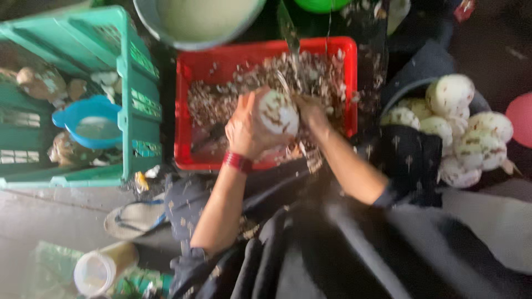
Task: The person peels the outer skin of round brown fruits using a knife, rotating each fruit to remove the skin in strips. Peeled fruits are placed into a metal bowl of water, and the peels fall into a red bin.
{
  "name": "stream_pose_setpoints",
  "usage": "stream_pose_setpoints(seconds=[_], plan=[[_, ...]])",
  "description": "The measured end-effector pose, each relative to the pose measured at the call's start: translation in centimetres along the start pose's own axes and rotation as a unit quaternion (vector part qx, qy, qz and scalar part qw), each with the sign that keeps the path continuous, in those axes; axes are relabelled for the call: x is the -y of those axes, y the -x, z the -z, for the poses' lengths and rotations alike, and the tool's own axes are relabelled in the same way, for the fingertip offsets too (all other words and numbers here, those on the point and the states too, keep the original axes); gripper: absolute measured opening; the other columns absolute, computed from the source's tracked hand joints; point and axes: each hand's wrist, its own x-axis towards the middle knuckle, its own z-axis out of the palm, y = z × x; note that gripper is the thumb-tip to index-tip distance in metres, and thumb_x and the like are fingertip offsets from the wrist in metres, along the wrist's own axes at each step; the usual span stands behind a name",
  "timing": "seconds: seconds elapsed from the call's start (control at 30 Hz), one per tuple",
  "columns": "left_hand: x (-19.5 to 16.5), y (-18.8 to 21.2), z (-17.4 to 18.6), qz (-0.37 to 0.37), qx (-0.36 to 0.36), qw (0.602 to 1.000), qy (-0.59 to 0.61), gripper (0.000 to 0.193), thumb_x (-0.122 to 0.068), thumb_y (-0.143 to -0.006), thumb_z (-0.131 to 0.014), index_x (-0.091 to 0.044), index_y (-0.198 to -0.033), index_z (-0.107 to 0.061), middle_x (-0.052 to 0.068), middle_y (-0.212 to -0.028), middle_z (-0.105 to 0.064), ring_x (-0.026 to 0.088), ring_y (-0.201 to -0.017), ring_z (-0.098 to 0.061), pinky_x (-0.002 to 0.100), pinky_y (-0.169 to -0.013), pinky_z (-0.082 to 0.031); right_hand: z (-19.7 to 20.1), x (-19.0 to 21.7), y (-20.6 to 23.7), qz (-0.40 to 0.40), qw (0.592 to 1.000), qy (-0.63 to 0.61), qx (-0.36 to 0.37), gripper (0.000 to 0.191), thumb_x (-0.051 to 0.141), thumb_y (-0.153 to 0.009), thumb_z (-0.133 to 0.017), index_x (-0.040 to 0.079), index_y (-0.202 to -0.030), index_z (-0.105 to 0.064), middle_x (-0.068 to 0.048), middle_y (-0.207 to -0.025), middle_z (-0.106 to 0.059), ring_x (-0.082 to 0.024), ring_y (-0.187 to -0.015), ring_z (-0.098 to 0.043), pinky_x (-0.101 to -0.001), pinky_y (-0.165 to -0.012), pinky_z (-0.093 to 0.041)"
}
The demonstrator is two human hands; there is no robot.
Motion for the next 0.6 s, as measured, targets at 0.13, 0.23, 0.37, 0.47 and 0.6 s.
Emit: stream_pose_setpoints(seconds=[0.13,0.23,0.37,0.47,0.6], plan=[[0.4,0.0,-0.4,0.005,0.009,0.999,-0.038,0.107,-0.047,-0.044,-0.099,-0.009,-0.131,-0.051,0.017,-0.122,-0.059,0.038,-0.105,-0.066,0.046,-0.084,-0.056,0.2,-0.6,-0.1,0.480,0.766,0.424,-0.056,0.035,0.031,-0.101,-0.060,0.005,-0.112,-0.079,-0.021,-0.136,-0.067,-0.034,-0.125,-0.063,-0.0453,-0.109,-0.048],[0.5,0.7,-0.7,0.010,-0.003,1.000,-0.021,0.095,-0.044,-0.058,-0.095,-0.015,-0.137,-0.052,0.013,-0.128,-0.060,0.036,-0.114,-0.066,0.045,-0.093,-0.058,0.2,-0.8,-1.2,0.268,0.928,0.259,-0.016,0.033,0.031,-0.101,-0.061,0.004,-0.110,-0.078,-0.018,-0.126,-0.068,-0.027,-0.109,-0.065,-0.0398,-0.091,-0.051],[-0.4,2.9,-1.8,-0.130,-0.062,0.975,-0.170,0.098,-0.038,-0.050,-0.095,-0.019,-0.138,-0.058,0.020,-0.141,-0.052,0.047,-0.126,-0.052,0.054,-0.100,-0.050,1.7,-2.1,-3.7,-0.005,1.000,-0.002,0.007,0.030,0.031,-0.099,-0.064,0.006,-0.108,-0.077,-0.013,-0.107,-0.071,-0.020,-0.085,-0.066,-0.0345,-0.067,-0.052],[-1.1,4.4,-2.8,-0.225,-0.150,0.923,-0.274,0.082,-0.034,-0.060,-0.097,-0.034,-0.129,-0.053,0.008,-0.152,-0.046,0.043,-0.140,-0.044,0.064,-0.112,-0.039,3.5,-4.7,-3.5,-0.070,0.989,-0.125,0.028,0.032,0.034,-0.094,-0.062,0.011,-0.113,-0.075,-0.007,-0.101,-0.073,-0.017,-0.079,-0.069,-0.0336,-0.057,-0.056],[-0.8,4.5,-2.0,-0.028,-0.133,0.991,0.017,0.099,-0.031,-0.050,-0.098,-0.027,-0.139,-0.054,0.011,-0.148,-0.049,0.041,-0.139,-0.050,0.050,-0.117,-0.046,4.3,-5.7,-3.1,-0.032,0.995,-0.069,0.056,0.036,0.034,-0.098,-0.061,0.011,-0.124,-0.072,-0.001,-0.117,-0.076,-0.011,-0.102,-0.068,-0.0326,-0.075,-0.057]])
